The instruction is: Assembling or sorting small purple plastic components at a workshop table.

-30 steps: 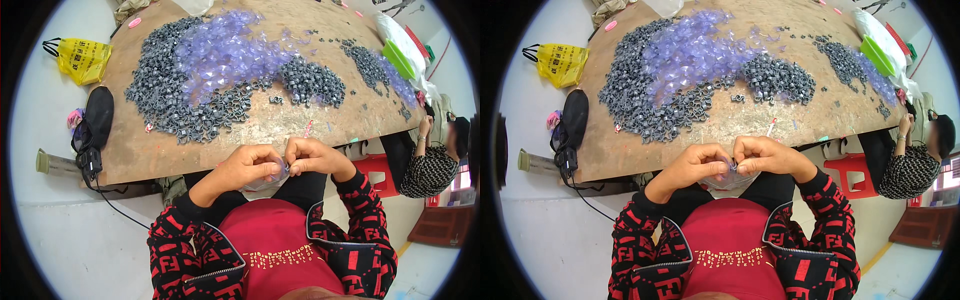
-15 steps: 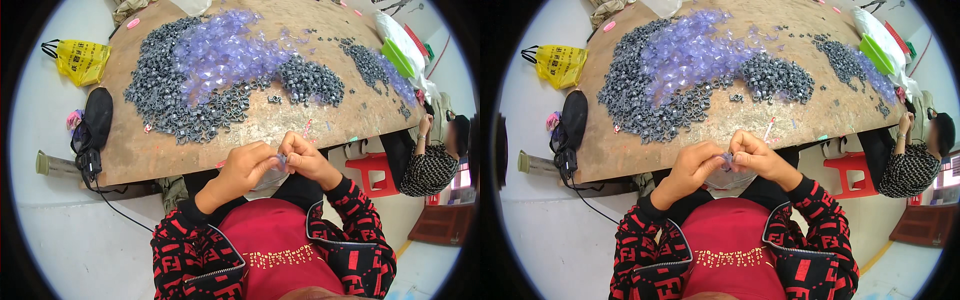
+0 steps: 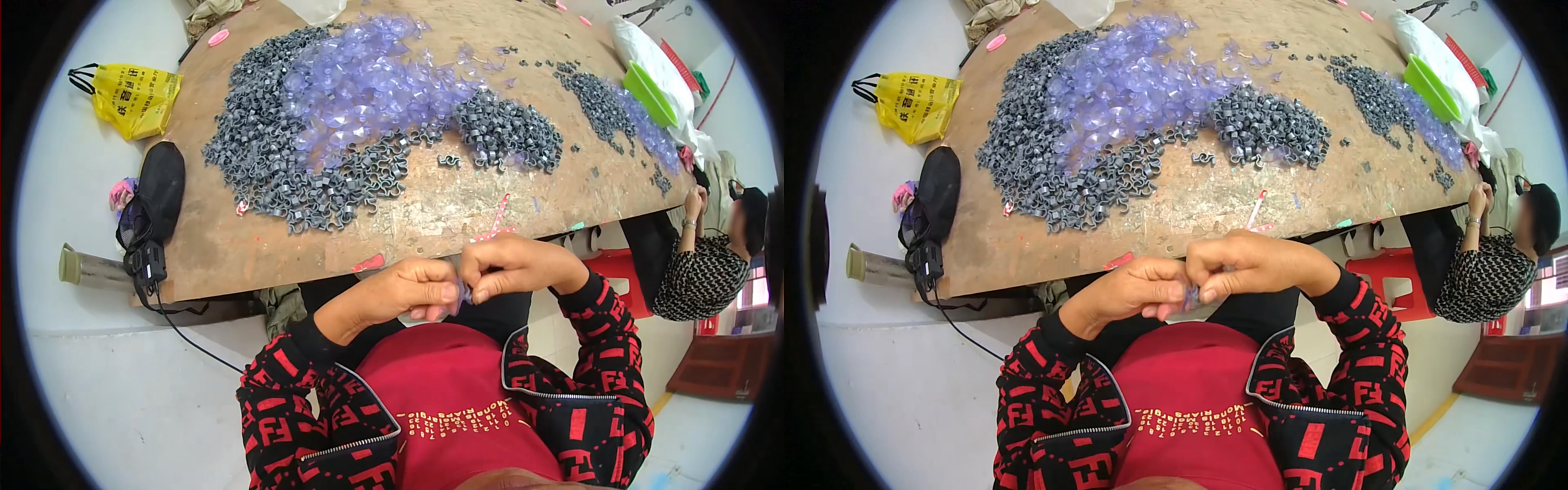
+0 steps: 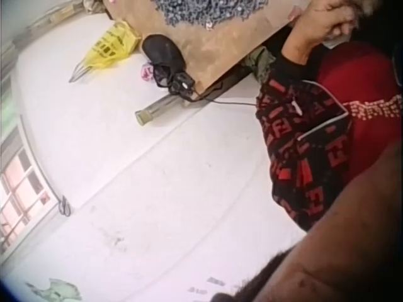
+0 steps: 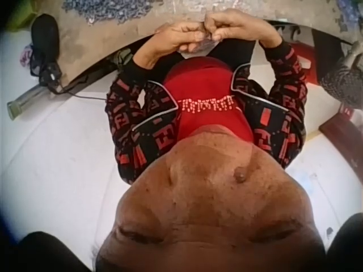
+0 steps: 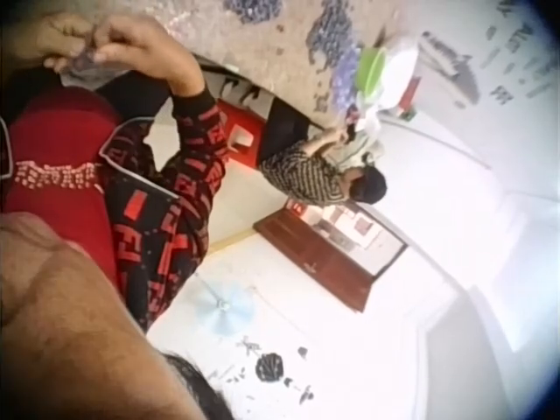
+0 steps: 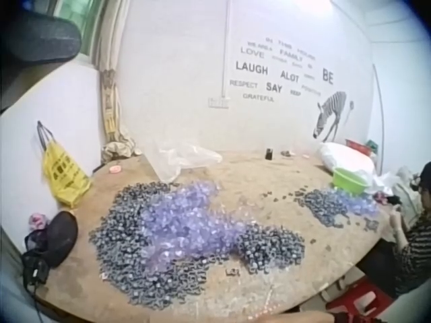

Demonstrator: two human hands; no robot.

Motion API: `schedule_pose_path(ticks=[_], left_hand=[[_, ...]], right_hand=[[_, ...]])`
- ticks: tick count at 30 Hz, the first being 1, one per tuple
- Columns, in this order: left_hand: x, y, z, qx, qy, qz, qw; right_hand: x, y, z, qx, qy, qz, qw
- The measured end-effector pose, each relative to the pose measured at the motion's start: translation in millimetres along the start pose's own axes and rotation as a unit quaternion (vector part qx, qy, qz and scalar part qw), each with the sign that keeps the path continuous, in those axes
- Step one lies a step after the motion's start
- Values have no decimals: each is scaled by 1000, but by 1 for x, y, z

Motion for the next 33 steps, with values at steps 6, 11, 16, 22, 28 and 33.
schedule_pose_path(ticks=[6, 11, 16, 22, 28, 33], left_hand=[[20, -3, -9, 169, -163, 231, 944], [31, 0, -9, 159, -273, 257, 913], [-1, -5, -9, 0, -19, 3, 1000], [6, -6, -14, 135, -21, 131, 982], [7, -4, -17, 218, 70, 168, 959], [4, -4, -18, 208, 92, 151, 962]], right_hand=[[47, 3, 12, 192, -269, 18, 943], [48, 6, 12, 198, -277, 12, 940], [20, 2, 3, 71, -76, 30, 994], [35, 5, 4, 165, -192, 49, 966], [47, 1, 8, 244, -233, 6, 941], [38, 1, 4, 202, -210, 20, 956]])
Point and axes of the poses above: each hand's wrist, its own y-axis away from the middle knuckle, its own z-axis out of the palm, x = y × z, the point moved 5 cm from there along -y, towards the middle knuckle, and after that the axes turned 8 degrees about x, right-handed, at the moved point
